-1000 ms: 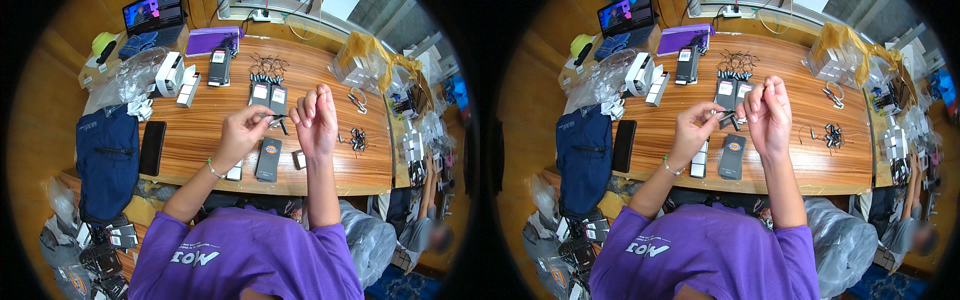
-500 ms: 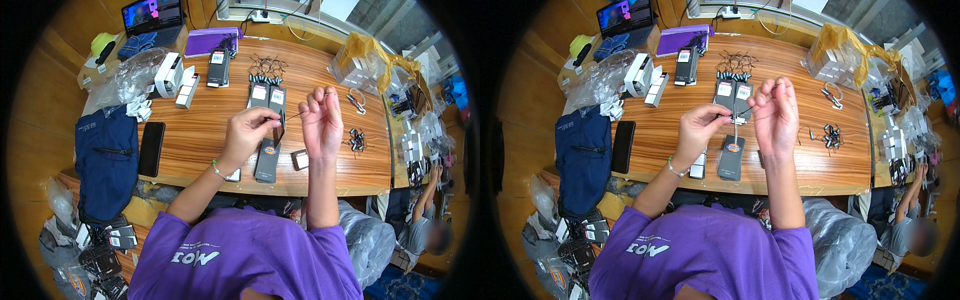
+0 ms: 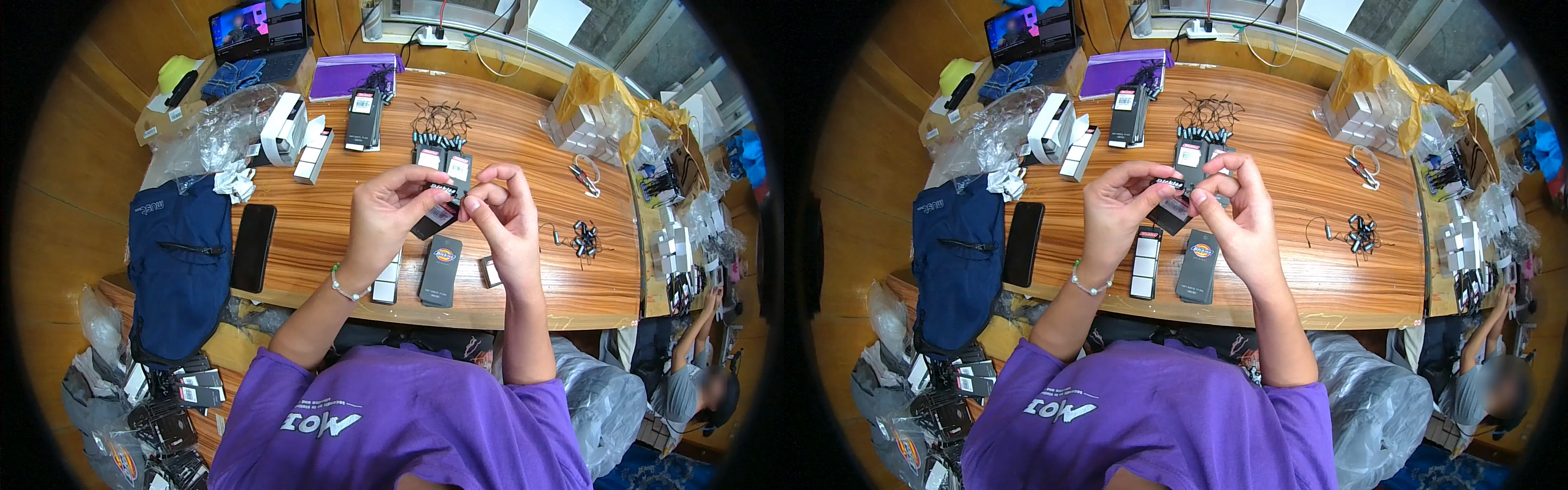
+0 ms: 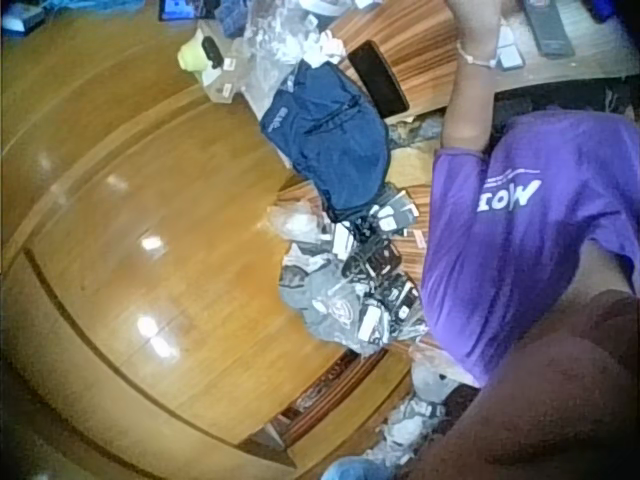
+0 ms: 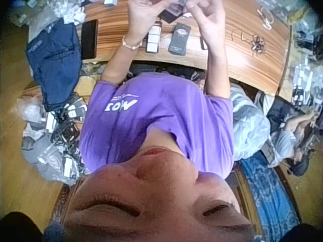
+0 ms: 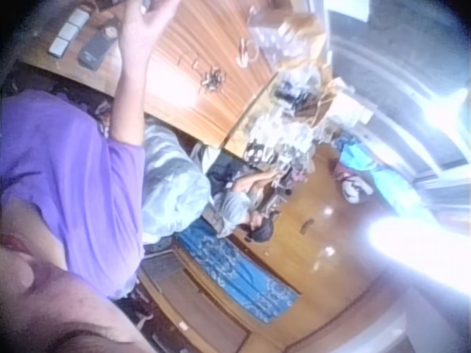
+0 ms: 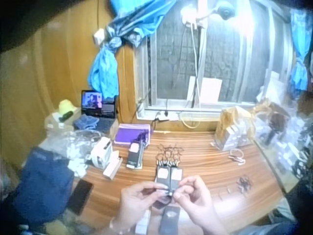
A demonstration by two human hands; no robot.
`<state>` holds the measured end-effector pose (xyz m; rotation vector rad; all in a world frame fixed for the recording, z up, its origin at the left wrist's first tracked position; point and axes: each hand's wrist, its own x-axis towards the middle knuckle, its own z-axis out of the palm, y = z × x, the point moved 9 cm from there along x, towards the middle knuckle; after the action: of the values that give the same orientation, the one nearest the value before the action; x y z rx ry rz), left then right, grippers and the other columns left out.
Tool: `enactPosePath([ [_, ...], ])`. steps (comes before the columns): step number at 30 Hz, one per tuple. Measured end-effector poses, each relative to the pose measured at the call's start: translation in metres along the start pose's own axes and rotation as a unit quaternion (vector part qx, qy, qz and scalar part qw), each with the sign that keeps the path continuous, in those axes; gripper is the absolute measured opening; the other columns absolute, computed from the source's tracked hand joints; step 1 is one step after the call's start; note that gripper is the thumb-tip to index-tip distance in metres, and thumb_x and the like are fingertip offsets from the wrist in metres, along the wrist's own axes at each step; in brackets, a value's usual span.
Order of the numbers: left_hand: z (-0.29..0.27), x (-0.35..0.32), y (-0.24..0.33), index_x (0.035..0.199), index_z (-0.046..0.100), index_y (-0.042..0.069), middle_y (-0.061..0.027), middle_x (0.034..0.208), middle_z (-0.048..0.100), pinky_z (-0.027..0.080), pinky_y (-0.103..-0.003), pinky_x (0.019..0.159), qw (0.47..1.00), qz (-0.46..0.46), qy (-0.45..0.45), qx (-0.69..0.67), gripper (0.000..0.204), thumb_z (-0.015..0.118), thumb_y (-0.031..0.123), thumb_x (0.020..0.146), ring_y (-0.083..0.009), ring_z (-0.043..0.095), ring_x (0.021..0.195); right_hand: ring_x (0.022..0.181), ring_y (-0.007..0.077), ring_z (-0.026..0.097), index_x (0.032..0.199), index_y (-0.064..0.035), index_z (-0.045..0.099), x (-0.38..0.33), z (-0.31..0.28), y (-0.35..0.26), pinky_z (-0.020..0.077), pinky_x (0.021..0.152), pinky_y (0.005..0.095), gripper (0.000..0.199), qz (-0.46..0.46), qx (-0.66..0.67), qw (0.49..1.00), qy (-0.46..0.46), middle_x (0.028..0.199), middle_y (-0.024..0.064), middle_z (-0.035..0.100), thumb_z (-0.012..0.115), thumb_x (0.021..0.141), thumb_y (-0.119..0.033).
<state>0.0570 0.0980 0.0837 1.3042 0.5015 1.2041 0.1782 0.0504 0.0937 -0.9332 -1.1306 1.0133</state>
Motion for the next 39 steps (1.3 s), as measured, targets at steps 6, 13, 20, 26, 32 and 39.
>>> enactPosePath([
  [6,0.002,0.0,0.001,0.095,0.061,-0.004,-0.0108,0.091,0.064,0.052,-0.024,0.075,1.0,-0.01,-0.009,-0.009,0.017,0.062,-0.005,0.078,-0.0135,0.062,0.081,0.07,0.008,0.052,0.106,-0.004,0.036,0.0,0.003,0.004,0.042,0.065,0.021,0.027,0.017,0.005,0.999,-0.03,0.072,0.003,0.054,0.053,0.084,0.002],
  [13,0.0,0.0,-0.001,0.096,0.06,-0.005,-0.0118,0.091,0.064,0.052,-0.025,0.076,1.0,-0.003,-0.014,-0.021,0.018,0.061,-0.005,0.078,-0.0146,0.062,0.081,0.069,0.0072,0.051,0.105,-0.0047,0.035,0.0,0.003,0.004,0.0417,0.064,0.0207,0.028,0.023,0.02,0.999,-0.026,0.071,0.0016,0.053,0.053,0.084,0.002],
  [20,0.003,0.0,-0.009,0.093,0.062,-0.005,-0.0101,0.086,0.065,0.052,-0.024,0.071,0.993,-0.085,-0.08,0.011,0.015,0.061,-0.004,0.079,-0.013,0.062,0.076,0.067,0.0064,0.049,0.104,-0.0059,0.036,-0.002,0.007,0.009,0.039,0.062,0.0197,0.027,0.095,0.018,0.99,-0.1,0.07,0.0004,0.051,0.053,0.084,0.001],
  [26,0.004,0.003,-0.011,0.092,0.063,-0.004,-0.0081,0.08,0.065,0.051,-0.023,0.067,0.986,-0.114,-0.123,-0.009,0.013,0.062,-0.003,0.078,-0.0123,0.062,0.071,0.068,0.0078,0.05,0.103,-0.0059,0.035,-0.001,0.01,0.012,0.0399,0.064,0.0206,0.027,0.115,0.042,0.983,-0.136,0.071,0.0015,0.052,0.054,0.085,0.0],
  [32,0.005,-0.004,-0.013,0.091,0.063,-0.004,-0.0047,0.079,0.063,0.05,-0.021,0.066,0.987,-0.118,-0.102,-0.03,0.013,0.062,-0.002,0.079,-0.0097,0.06,0.071,0.073,0.0095,0.053,0.101,-0.0059,0.036,-0.006,0.008,0.009,0.0425,0.07,0.0217,0.026,0.052,0.076,0.993,-0.075,0.075,0.0028,0.054,0.055,0.085,-0.001],
  [39,0.002,-0.002,-0.008,0.091,0.063,-0.003,-0.0074,0.08,0.064,0.051,-0.023,0.066,0.994,-0.068,-0.055,-0.068,0.013,0.062,-0.001,0.079,-0.011,0.061,0.071,0.093,0.0117,0.048,0.101,-0.007,0.042,-0.001,-0.002,0.008,0.0406,0.077,0.0246,0.024,-0.054,0.021,0.998,-0.019,0.099,0.0055,0.049,0.059,0.083,-0.007],
])
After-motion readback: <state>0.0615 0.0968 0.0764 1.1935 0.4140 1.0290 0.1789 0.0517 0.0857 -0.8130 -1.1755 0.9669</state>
